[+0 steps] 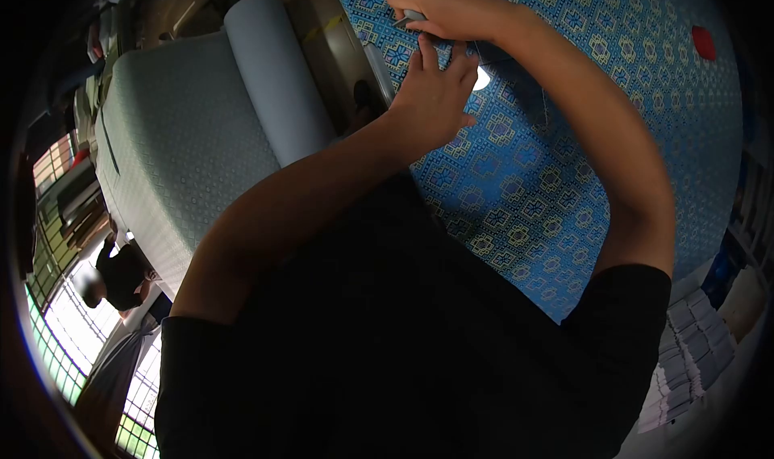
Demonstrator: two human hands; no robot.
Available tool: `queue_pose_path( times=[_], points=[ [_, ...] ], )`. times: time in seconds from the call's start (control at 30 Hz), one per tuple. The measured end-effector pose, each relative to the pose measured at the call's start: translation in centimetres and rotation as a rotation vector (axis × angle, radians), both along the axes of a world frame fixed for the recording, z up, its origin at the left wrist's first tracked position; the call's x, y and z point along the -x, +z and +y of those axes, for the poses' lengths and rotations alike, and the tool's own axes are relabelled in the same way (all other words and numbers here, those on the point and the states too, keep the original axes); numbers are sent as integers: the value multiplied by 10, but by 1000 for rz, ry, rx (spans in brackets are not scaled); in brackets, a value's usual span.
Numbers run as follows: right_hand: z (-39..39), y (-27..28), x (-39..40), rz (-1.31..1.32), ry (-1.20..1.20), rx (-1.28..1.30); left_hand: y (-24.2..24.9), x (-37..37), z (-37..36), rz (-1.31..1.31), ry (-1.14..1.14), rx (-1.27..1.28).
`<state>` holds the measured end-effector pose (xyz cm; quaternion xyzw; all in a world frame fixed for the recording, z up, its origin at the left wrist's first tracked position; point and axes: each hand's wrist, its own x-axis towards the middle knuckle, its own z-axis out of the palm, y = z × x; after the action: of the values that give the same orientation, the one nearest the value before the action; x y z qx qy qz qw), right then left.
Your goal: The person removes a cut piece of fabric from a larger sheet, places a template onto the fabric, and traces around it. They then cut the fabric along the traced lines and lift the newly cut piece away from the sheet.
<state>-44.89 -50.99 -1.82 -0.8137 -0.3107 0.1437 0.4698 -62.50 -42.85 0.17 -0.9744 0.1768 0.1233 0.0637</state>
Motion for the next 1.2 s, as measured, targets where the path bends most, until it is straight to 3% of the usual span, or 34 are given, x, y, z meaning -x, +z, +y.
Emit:
queue_pose_path(
  times=[0.27,0.33,0.4,0.53,0.57,0.6,0.63,0.7,0.8,1.2],
  points=[
    [-59,33,39,103,-350,-191,-3,-1,6,31,0,76],
    [-85,27,49,109,-430,-196,-12,0,12,-82,-23,121],
    [-144,7,69,275,-608,-553,-21,-9,22,-87,-94,168],
    [-173,28,151,359,-889,-477,-16,-31,30,-52,-175,210],
    [-173,33,171,432,-902,-323,-10,-37,29,-1,-191,208],
    [-171,34,188,505,-911,-172,27,-37,26,23,-183,202],
    [-168,29,204,500,-931,-172,27,-37,24,23,-202,208],
    [-152,22,233,402,-708,92,24,-45,15,25,-249,222],
    [-103,44,255,231,-573,49,21,-56,8,19,-297,236],
    [-86,37,274,-121,-378,367,12,-66,8,56,-410,244]
  ],
)
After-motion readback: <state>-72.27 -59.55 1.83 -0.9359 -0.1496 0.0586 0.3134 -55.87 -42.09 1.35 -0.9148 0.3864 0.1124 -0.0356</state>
